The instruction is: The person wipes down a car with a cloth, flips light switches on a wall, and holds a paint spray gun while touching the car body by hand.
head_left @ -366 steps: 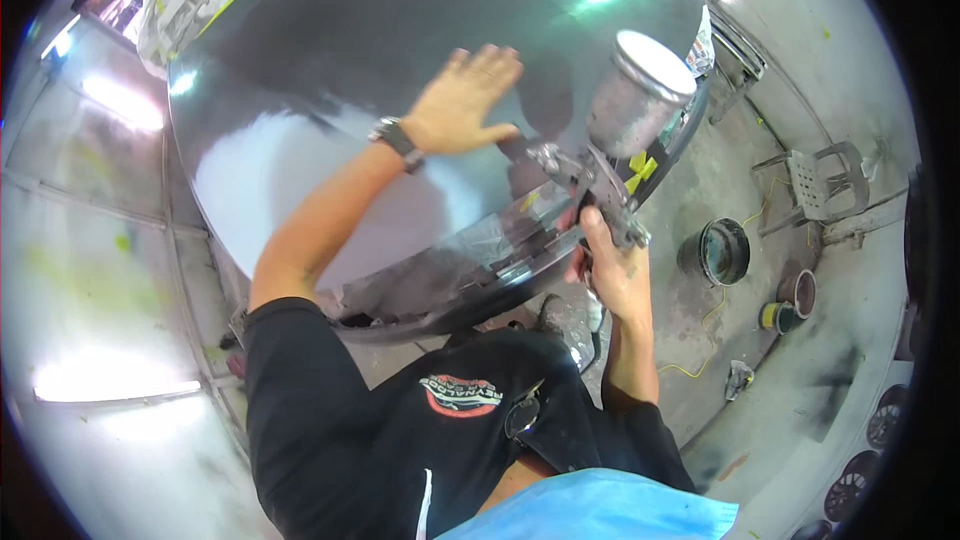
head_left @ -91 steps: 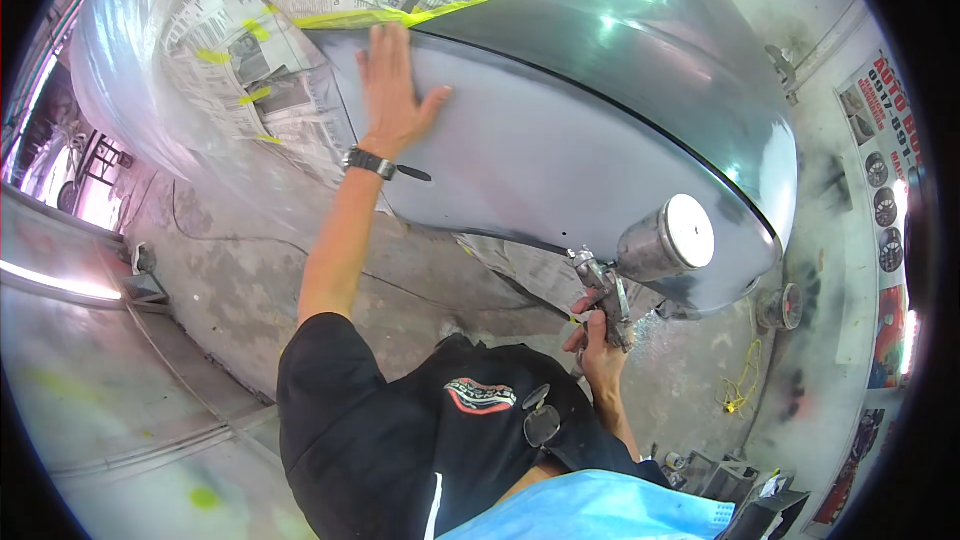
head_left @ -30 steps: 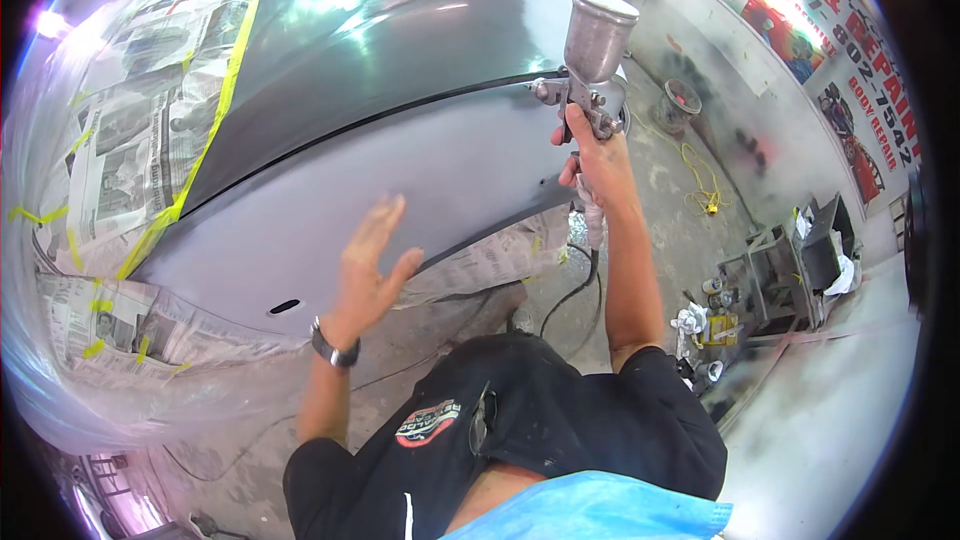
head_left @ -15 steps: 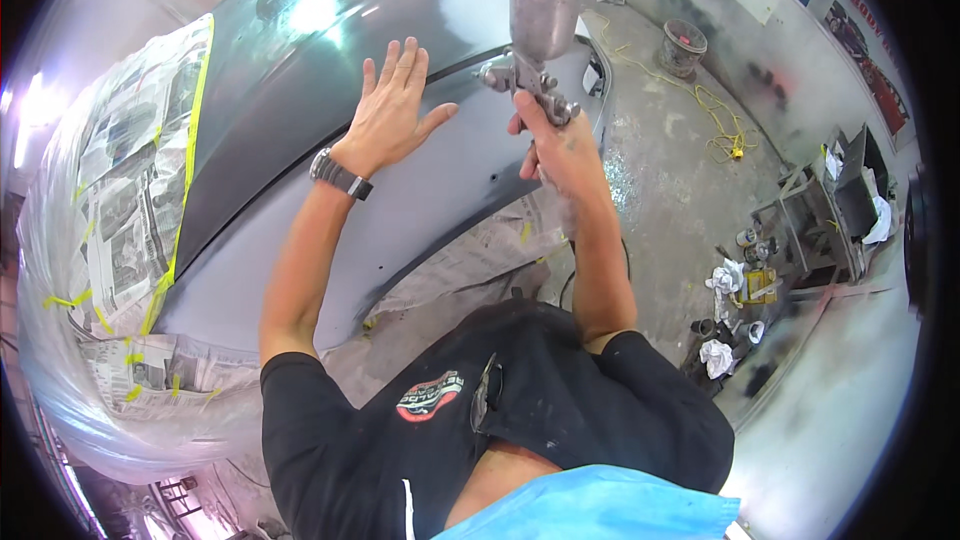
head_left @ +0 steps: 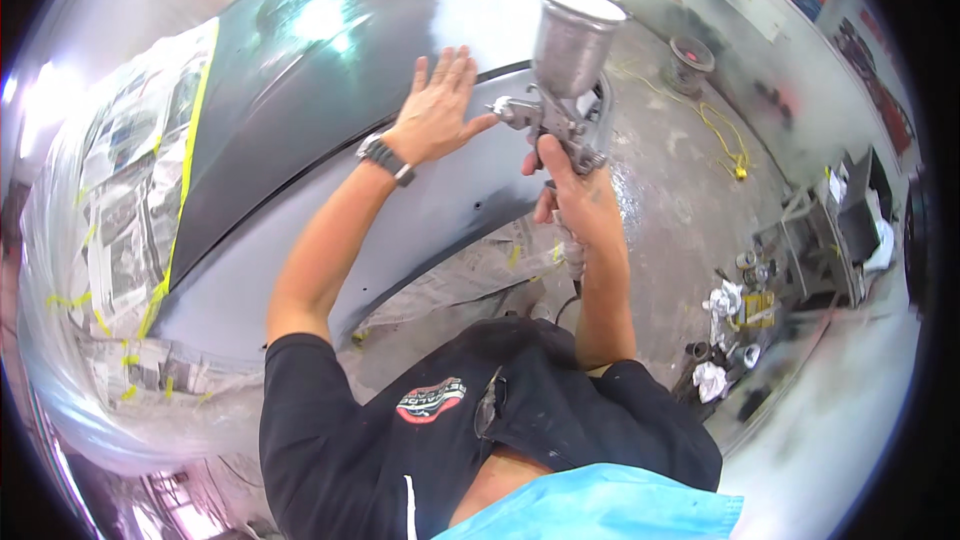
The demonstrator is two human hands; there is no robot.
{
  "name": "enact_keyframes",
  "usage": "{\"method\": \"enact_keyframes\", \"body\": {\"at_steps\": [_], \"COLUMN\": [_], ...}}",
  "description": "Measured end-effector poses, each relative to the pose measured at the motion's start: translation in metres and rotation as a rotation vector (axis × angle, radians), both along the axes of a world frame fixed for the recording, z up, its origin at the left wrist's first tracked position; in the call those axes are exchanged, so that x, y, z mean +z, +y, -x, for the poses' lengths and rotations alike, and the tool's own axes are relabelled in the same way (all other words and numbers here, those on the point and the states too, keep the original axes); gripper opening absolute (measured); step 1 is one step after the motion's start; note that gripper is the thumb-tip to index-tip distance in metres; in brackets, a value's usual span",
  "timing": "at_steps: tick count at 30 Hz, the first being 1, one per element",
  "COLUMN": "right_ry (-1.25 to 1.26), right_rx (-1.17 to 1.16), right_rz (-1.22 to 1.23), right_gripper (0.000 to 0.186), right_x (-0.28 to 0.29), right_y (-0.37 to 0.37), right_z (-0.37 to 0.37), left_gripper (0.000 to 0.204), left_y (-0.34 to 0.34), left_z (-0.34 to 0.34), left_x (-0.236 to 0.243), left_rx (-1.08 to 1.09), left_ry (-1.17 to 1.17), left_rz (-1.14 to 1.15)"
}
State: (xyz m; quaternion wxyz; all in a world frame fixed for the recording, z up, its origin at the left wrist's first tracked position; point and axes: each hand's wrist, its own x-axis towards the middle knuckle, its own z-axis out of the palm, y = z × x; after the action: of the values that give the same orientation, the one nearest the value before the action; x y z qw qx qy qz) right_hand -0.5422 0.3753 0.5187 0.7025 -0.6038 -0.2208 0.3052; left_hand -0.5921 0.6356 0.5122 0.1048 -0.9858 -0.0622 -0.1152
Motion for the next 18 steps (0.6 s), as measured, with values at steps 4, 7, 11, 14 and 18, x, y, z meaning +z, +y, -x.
{"method": "enact_keyframes", "body": {"at_steps": [4, 7, 11, 14, 18], "right_ry": [0.021, 0.054, 0.037, -0.007, 0.016], "right_rx": [0.009, 0.021, 0.057, 0.091, 0.148], "right_rz": [-0.075, -0.054, -0.089, -0.067, -0.078], "right_gripper": [0.039, 0.044, 0.049, 0.049, 0.049], "right_x": [0.008, 0.004, 0.008, 0.014, 0.021], "right_y": [-0.003, -0.002, 0.003, 0.009, 0.022], "right_z": [0.009, 0.017, 0.026, 0.032, 0.041], "left_gripper": [0.095, 0.095, 0.095, 0.095, 0.083], "left_y": [-0.001, -0.004, 0.0, 0.005, 0.008], "left_z": [-0.024, -0.029, -0.027, -0.022, -0.015], "left_x": [-0.013, -0.018, -0.022, -0.023, -0.021], "left_rx": [0.035, 0.017, 0.035, 0.083, 0.103], "left_ry": [-0.026, -0.028, -0.113, -0.095, -0.117], "left_rz": [0.019, -0.015, 0.125, 0.11, 0.156]}}
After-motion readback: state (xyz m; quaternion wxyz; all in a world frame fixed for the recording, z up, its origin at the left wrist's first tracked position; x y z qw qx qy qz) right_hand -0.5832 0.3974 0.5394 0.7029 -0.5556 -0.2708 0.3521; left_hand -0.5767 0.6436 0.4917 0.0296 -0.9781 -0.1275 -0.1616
